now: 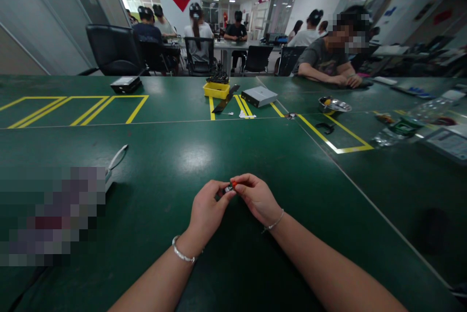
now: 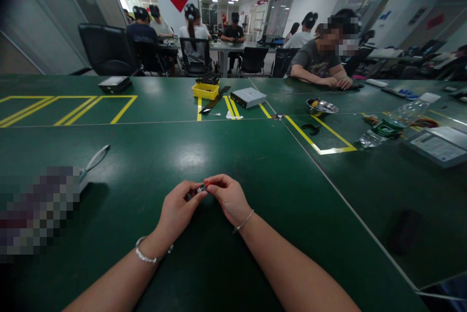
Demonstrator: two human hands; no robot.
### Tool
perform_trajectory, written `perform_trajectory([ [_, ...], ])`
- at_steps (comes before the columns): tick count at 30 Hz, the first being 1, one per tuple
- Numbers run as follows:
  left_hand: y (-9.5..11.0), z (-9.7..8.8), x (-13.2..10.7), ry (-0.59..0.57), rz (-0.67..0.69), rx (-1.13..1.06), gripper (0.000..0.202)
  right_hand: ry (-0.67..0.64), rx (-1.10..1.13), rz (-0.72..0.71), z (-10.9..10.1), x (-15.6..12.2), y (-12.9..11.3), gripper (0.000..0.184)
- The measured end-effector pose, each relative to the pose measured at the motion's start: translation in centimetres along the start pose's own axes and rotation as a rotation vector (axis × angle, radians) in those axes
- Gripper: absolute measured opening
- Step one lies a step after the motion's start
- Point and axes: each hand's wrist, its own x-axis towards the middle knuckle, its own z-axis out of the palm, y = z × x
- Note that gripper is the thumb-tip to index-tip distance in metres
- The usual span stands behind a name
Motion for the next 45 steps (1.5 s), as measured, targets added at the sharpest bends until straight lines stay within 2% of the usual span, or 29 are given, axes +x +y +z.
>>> perform_trajectory([
  [5, 0.1, 0.1, -0.1, 0.000, 0.024, 0.011, 0.015, 0.026, -0.089, -0.030, -0.1, 0.0, 0.3, 0.020],
  [11, 0.0, 0.1, -0.1, 0.008, -0.008, -0.006, 0.017, 0.038, -0.193, -0.070, 0.0, -0.2, 0.6, 0.016],
  [16, -0.2, 0.1, -0.1, 0.059, -0.044, 0.023, 0.017, 0.081, -0.137, -0.006, 1.0, -1.0, 1.1, 0.024],
  [19, -0.3, 0.0, 0.0, 0.112, -0.047, 0.042, 0.015, 0.025, -0.133, -0.004, 1.6, -1.6, 1.3, 0.030],
  [25, -0.4, -0.3, 0.1, 0.106, -0.059, 0.056, 0.012, -0.060, -0.588, -0.251, 2.1, -2.8, 0.5, 0.040],
  [27, -0.4, -0.3, 0.1, 0.096, -0.058, 0.067, 0.013, -0.070, -0.671, -0.290, 2.1, -2.9, 0.2, 0.039],
  [30, -0.2, -0.2, -0.2, 0.072, -0.029, 0.103, 0.010, -0.016, -0.668, -0.271, 2.0, -2.6, 0.1, 0.032],
  [33, -0.1, 0.1, -0.4, 0.024, 0.018, 0.145, 0.006, 0.075, -0.599, -0.193, 1.9, -1.8, 0.3, 0.024],
  [35, -0.2, 0.4, -0.4, -0.021, 0.043, 0.147, 0.012, 0.112, -0.597, -0.144, 1.6, -1.0, 0.1, 0.018],
  [38, -0.7, 0.8, -0.4, -0.069, 0.063, 0.120, 0.038, 0.182, -0.711, -0.153, -0.5, 0.5, -1.7, 0.017],
  [41, -1.0, 1.1, -0.4, -0.064, 0.059, 0.106, 0.040, 0.317, -1.042, -0.205, -5.6, 1.6, -5.6, 0.021],
  [43, -1.1, 1.0, -0.3, -0.069, 0.046, 0.107, 0.035, 0.553, -1.270, -0.187, -10.5, 1.3, -8.8, 0.023],
  [45, -1.1, 0.9, -0.3, -0.086, 0.046, 0.113, 0.030, 0.837, -1.437, -0.063, -15.7, 0.0, -11.6, 0.026],
])
